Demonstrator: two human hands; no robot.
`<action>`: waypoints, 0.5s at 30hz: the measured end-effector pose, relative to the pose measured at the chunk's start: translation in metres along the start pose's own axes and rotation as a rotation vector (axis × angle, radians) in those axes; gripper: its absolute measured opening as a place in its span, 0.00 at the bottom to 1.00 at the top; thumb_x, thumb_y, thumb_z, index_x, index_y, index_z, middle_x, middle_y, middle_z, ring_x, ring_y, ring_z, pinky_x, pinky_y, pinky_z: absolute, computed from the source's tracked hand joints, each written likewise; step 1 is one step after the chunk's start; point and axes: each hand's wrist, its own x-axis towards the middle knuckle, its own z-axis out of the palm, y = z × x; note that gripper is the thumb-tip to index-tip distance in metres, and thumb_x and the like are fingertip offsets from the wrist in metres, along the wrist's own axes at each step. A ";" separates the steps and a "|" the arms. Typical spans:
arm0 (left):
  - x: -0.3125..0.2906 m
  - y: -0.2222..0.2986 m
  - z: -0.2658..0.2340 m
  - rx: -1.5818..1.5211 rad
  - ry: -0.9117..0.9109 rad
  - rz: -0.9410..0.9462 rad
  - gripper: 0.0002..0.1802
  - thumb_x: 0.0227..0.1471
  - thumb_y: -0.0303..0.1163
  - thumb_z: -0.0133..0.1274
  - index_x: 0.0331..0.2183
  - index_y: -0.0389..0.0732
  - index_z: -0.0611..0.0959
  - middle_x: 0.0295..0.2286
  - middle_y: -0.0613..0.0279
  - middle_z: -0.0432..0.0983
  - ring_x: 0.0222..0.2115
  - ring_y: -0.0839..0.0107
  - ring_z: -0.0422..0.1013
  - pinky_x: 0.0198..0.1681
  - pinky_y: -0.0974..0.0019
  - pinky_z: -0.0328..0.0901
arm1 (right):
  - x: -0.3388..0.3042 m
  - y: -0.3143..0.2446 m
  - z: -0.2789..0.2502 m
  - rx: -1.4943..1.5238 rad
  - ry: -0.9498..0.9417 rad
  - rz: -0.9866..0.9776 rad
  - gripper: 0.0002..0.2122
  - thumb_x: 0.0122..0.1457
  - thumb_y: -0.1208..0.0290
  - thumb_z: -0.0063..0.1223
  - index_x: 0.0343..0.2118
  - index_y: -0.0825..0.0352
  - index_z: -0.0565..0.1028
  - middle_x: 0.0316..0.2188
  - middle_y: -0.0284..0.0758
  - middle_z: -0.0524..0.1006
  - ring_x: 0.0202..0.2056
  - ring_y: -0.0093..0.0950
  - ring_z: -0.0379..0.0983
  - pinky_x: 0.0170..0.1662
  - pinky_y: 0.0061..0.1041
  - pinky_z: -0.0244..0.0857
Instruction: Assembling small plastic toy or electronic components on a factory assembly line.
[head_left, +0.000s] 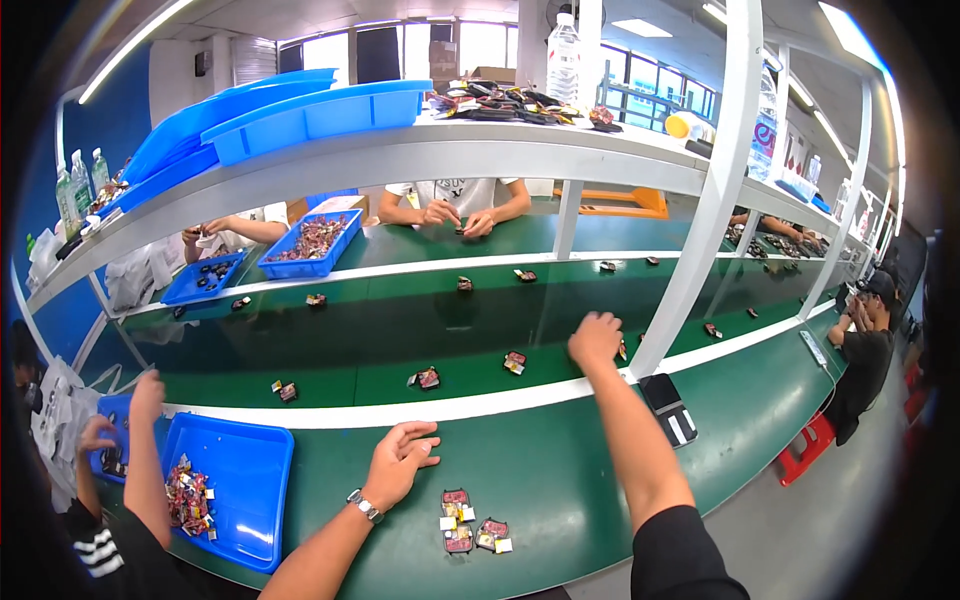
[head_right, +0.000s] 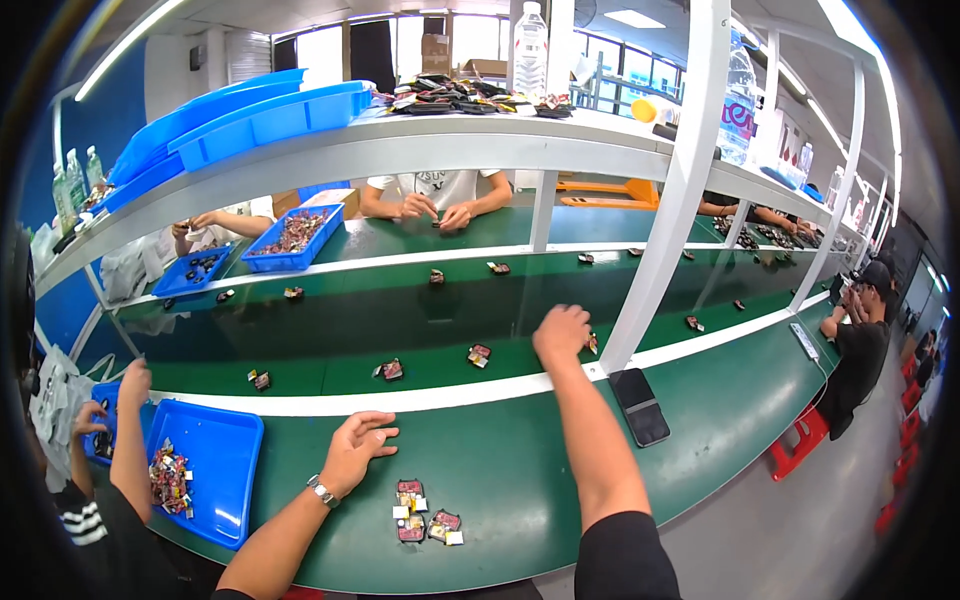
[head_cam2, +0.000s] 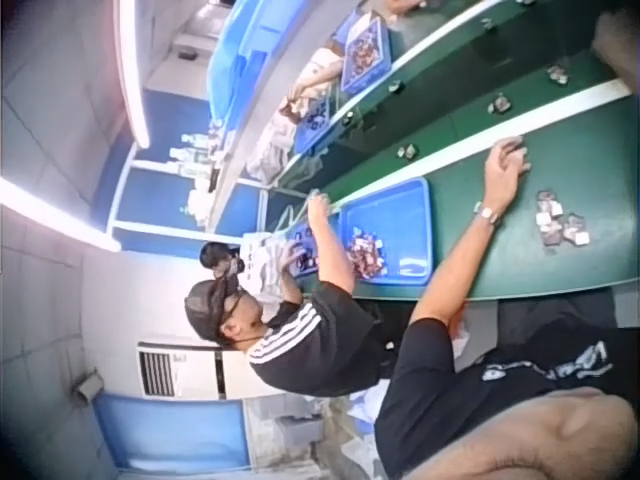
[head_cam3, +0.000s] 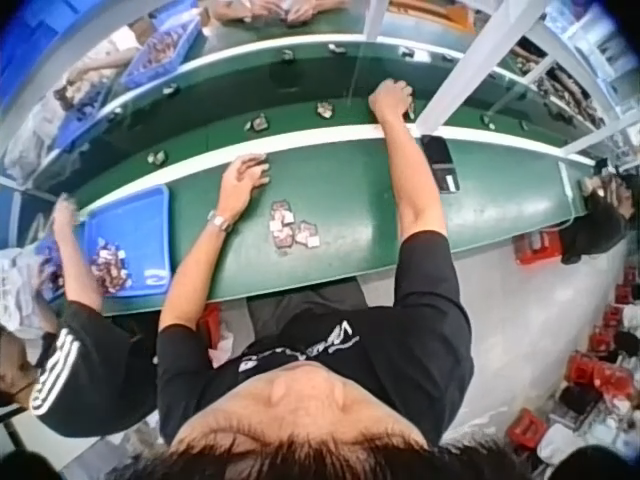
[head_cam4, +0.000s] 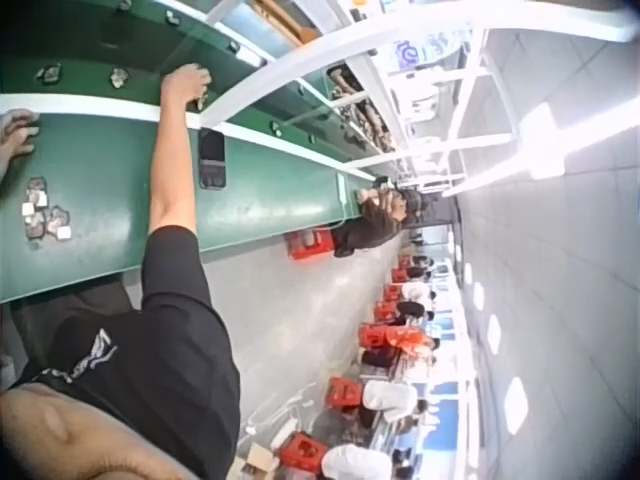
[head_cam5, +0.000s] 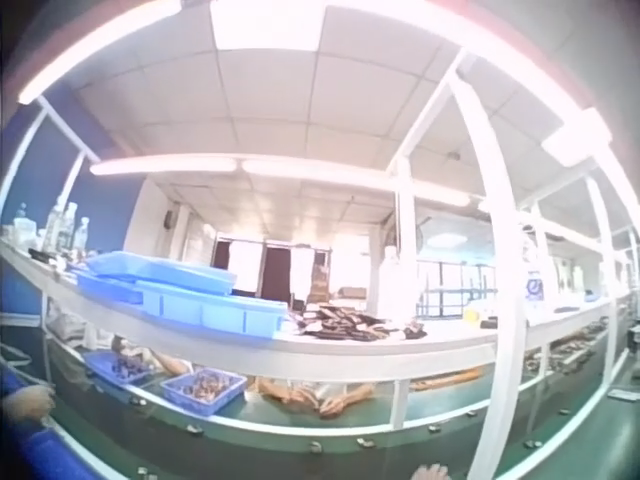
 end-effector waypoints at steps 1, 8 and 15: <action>0.002 0.001 0.002 0.017 -0.017 0.002 0.16 0.59 0.23 0.47 0.49 0.32 0.71 0.50 0.51 0.69 0.50 0.62 0.70 0.48 0.61 0.72 | 0.007 0.019 0.019 -0.145 0.015 0.101 0.17 0.55 0.66 0.53 0.44 0.72 0.74 0.38 0.45 0.77 0.39 0.44 0.76 0.44 0.38 0.70; 0.008 -0.001 0.007 0.041 -0.059 -0.002 0.14 0.58 0.21 0.45 0.46 0.32 0.73 0.48 0.51 0.72 0.49 0.62 0.71 0.47 0.60 0.73 | 0.022 0.070 0.061 -0.287 -0.179 0.125 0.12 0.58 0.72 0.48 0.41 0.75 0.72 0.36 0.42 0.77 0.38 0.35 0.77 0.42 0.34 0.72; 0.001 -0.002 -0.008 0.070 -0.040 -0.004 0.14 0.59 0.24 0.46 0.47 0.32 0.73 0.44 0.49 0.75 0.41 0.64 0.75 0.42 0.63 0.73 | -0.055 -0.013 -0.051 0.786 -0.383 -0.382 0.26 0.46 0.70 0.59 0.49 0.73 0.66 0.34 0.50 0.77 0.38 0.46 0.75 0.43 0.40 0.70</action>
